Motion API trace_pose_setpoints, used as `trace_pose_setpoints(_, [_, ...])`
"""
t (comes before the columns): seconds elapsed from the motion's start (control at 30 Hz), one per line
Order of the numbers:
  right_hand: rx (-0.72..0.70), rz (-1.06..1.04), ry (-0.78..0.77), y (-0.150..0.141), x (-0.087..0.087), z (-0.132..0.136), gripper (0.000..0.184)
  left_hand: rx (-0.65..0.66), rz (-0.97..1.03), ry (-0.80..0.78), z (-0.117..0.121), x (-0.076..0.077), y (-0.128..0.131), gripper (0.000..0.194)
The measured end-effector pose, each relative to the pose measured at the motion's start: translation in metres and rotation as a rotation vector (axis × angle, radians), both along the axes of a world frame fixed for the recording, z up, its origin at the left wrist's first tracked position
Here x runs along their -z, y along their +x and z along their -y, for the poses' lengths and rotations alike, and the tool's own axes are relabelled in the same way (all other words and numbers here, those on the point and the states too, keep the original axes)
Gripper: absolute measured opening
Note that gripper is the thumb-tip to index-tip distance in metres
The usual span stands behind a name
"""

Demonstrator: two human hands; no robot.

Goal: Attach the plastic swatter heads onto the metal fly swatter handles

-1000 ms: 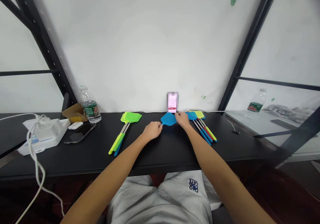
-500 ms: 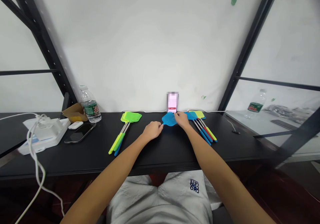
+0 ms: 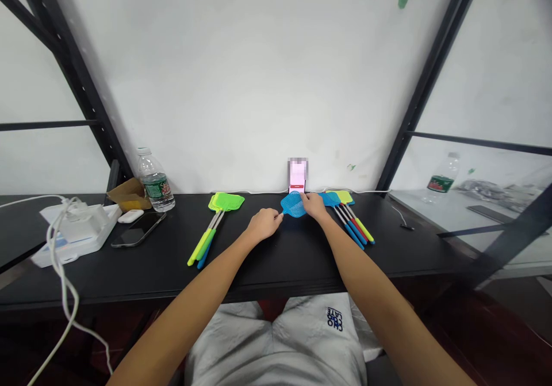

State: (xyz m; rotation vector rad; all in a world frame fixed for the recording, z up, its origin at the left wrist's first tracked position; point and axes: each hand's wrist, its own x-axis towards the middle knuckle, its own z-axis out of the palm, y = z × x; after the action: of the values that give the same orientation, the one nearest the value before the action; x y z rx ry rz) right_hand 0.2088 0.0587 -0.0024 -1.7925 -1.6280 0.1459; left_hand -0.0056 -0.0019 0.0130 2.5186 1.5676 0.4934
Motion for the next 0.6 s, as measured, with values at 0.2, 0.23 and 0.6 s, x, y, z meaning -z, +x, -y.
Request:
trace_pose_setpoints(0.2, [0.019, -0.011, 0.026, 0.0015, 0.0014, -0.0036, 0.047, -0.015, -0.003, 0.006, 0.0001, -0.0005, 0.0031, 0.045])
trace_pose_setpoints(0.23, [0.025, -0.006, 0.036, 0.0018, 0.0018, -0.0043, 0.047, -0.016, -0.004, 0.005, 0.0004, -0.0009, 0.0037, 0.044])
trace_pose_setpoints(0.6, [0.079, 0.028, 0.131, -0.0006, -0.0012, -0.0017, 0.051, -0.002, 0.059, 0.004, 0.0002, -0.0032, 0.0061, 0.044])
